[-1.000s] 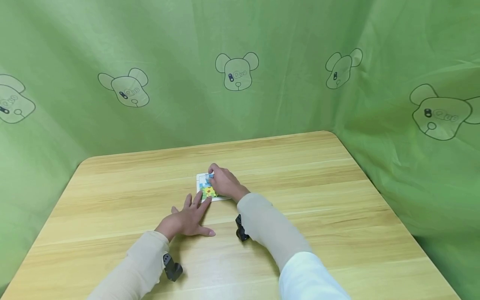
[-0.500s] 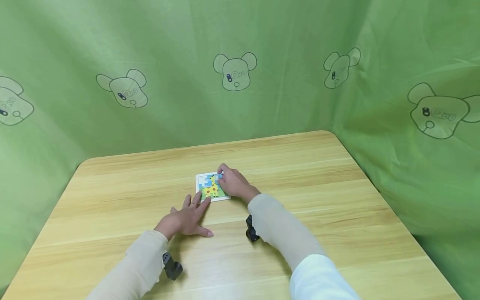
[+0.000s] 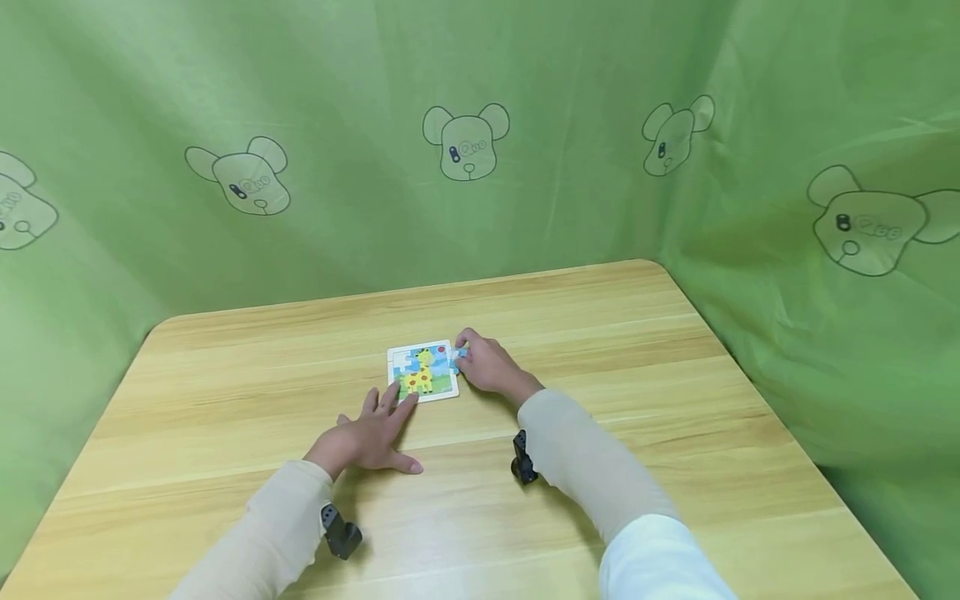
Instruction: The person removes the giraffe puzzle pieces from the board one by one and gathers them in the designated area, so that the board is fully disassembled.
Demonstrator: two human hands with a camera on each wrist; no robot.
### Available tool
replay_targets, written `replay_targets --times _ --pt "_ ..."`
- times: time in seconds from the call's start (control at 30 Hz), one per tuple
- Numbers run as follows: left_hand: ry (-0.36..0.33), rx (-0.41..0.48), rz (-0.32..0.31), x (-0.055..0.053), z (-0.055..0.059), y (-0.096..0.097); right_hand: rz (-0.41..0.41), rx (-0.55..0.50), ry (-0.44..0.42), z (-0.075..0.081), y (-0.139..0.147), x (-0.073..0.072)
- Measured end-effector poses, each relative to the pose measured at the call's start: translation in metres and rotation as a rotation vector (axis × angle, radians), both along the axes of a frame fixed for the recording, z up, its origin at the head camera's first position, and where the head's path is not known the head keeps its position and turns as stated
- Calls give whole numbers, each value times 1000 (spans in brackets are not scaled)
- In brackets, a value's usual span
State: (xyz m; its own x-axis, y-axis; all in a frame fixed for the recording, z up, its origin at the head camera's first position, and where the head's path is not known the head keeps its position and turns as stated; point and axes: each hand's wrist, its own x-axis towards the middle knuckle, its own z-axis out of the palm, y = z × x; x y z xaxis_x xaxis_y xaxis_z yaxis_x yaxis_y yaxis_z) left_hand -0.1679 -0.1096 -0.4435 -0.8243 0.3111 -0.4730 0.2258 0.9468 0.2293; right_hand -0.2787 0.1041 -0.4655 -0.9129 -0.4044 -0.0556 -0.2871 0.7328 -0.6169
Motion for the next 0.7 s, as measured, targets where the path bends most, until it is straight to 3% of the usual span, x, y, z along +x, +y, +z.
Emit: replay_targets --times 0.7 --pt "-2 20 9 2 1 0 -32 46 -61 3 45 2"
